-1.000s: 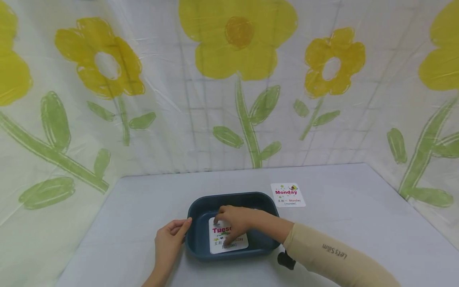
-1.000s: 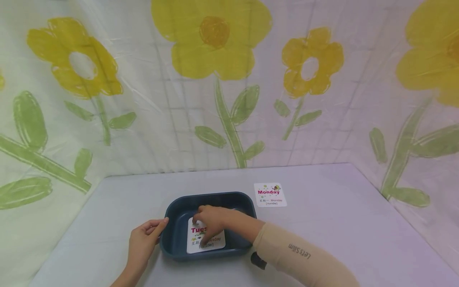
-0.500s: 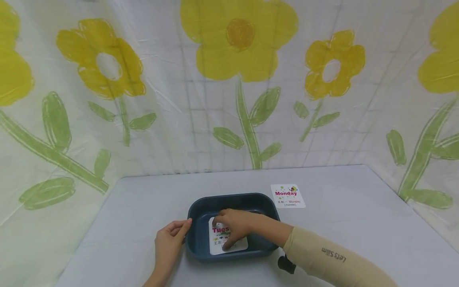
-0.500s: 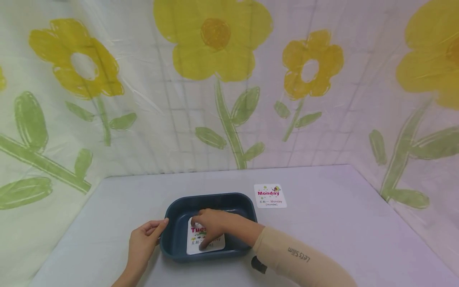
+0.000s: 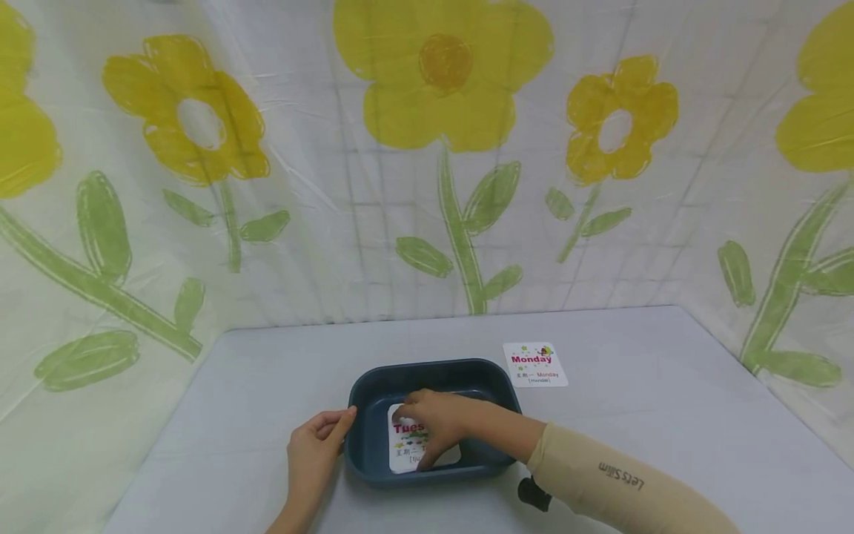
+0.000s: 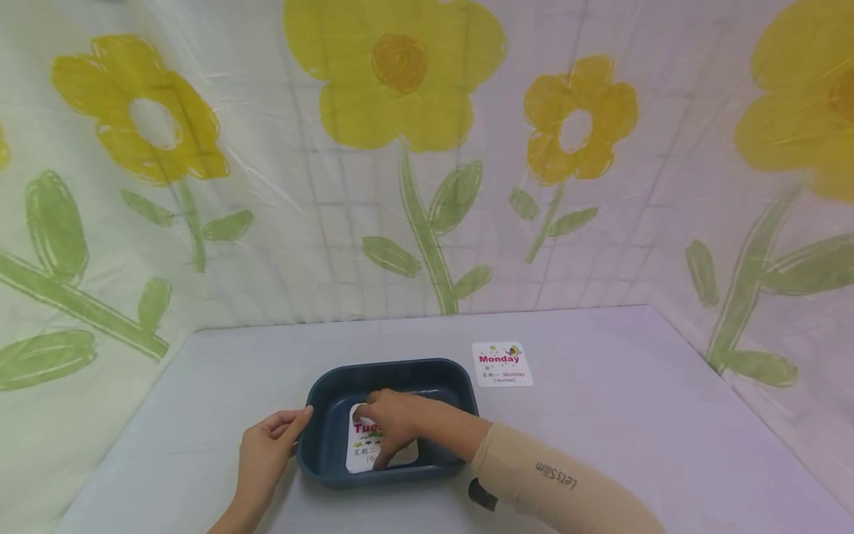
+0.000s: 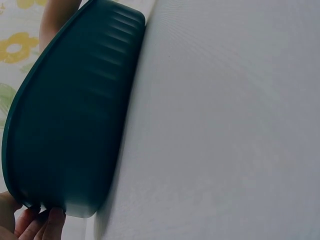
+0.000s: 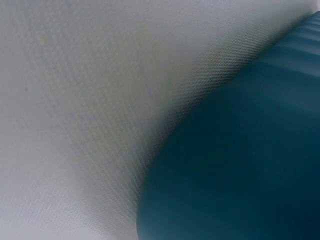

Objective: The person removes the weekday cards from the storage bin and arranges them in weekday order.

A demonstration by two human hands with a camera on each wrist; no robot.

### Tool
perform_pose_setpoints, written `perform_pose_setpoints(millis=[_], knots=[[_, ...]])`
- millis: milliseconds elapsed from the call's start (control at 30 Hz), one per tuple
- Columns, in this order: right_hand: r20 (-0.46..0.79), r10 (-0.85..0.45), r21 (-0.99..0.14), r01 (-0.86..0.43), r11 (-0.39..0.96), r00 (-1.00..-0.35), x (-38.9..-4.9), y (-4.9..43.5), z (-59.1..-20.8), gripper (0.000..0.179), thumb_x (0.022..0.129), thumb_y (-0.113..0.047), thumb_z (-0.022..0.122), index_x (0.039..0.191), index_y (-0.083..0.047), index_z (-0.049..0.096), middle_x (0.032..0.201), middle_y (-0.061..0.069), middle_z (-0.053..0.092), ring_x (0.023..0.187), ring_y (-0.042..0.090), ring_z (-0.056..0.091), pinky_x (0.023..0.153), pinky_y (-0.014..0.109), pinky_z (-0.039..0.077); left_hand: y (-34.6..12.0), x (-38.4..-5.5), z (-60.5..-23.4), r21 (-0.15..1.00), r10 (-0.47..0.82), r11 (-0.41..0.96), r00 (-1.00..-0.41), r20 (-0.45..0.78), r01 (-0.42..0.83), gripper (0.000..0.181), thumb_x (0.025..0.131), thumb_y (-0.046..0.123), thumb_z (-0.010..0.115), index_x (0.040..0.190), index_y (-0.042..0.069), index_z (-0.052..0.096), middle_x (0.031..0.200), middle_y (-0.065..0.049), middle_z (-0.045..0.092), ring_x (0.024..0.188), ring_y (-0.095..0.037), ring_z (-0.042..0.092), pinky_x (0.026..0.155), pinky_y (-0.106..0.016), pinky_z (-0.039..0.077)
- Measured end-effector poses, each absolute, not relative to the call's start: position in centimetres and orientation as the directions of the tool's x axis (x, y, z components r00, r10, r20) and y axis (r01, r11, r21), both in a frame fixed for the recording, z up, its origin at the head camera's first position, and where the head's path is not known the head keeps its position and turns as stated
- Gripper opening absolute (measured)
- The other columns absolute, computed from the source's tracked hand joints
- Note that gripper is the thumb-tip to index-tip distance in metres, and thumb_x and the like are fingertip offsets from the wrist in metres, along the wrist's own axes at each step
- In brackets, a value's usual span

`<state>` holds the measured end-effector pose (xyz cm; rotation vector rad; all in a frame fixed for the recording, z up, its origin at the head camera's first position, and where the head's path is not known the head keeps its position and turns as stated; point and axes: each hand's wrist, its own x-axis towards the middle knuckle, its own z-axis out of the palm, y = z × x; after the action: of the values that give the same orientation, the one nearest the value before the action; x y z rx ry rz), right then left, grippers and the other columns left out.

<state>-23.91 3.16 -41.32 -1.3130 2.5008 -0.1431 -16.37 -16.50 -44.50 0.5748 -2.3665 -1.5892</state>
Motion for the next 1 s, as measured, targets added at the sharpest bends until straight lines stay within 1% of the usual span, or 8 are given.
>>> perform_pose_setpoints(millis=[200,433,633,800,1000], knots=[[-0.216,-0.825,-0.233,-0.793,0.563,-0.522,-24.0,3.1,-41.3,0.073,0.064,-0.045,0.081,0.128,-0.027,0.05,0.129,0.001,0.049,0.112,0.014,0.047,0.088,0.028,0.048,-16.6,-16.3,-44.6,0.925,-0.442,0.33,-0.896,-0.027,-0.191,0.035,0.082,0.037,0.069,0.092,0.004,0.069,0.087,-0.011,0.072,0.071,-0.014,0.064,0.055,-0.018,0.051],[-0.21,-0.827,-0.233,-0.794,0.561,-0.522,-24.1,3.5,-40.9,0.073,0.065,-0.045,0.08,0.129,-0.027,0.05,0.132,0.002,0.046,0.116,0.015,0.045,0.089,0.031,0.047,-16.5,-16.4,-44.6,0.928,-0.442,0.322,-0.896,-0.028,-0.188,0.032,0.082,0.035,0.069,0.091,0.004,0.07,0.087,-0.011,0.072,0.074,-0.015,0.066,0.057,-0.019,0.053],[-0.191,-0.833,-0.232,-0.8,0.553,-0.52,-24.4,3.8,-39.9,0.075,0.065,-0.046,0.08,0.131,-0.027,0.049,0.134,0.003,0.045,0.117,0.017,0.044,0.092,0.031,0.046,-16.6,-16.4,-44.5,0.922,-0.441,0.338,-0.897,-0.019,-0.186,0.035,0.083,0.037,0.068,0.091,0.003,0.069,0.087,-0.011,0.072,0.075,-0.017,0.068,0.057,-0.022,0.054],[-0.222,-0.823,-0.241,-0.788,0.566,-0.523,-24.5,3.8,-39.8,0.074,0.066,-0.044,0.08,0.131,-0.028,0.048,0.135,0.003,0.044,0.116,0.016,0.044,0.09,0.031,0.047,-16.6,-16.5,-44.4,0.919,-0.443,0.348,-0.897,-0.015,-0.187,0.037,0.083,0.039,0.067,0.09,0.003,0.069,0.087,-0.011,0.072,0.074,-0.017,0.067,0.056,-0.021,0.053],[-0.243,-0.814,-0.229,-0.784,0.577,-0.527,-24.3,3.6,-40.4,0.073,0.066,-0.044,0.08,0.13,-0.029,0.049,0.134,0.001,0.045,0.114,0.015,0.044,0.088,0.031,0.048,-16.5,-16.6,-44.7,0.92,-0.445,0.342,-0.895,-0.021,-0.192,0.034,0.083,0.037,0.068,0.091,0.004,0.07,0.087,-0.01,0.072,0.073,-0.015,0.067,0.056,-0.019,0.052]])
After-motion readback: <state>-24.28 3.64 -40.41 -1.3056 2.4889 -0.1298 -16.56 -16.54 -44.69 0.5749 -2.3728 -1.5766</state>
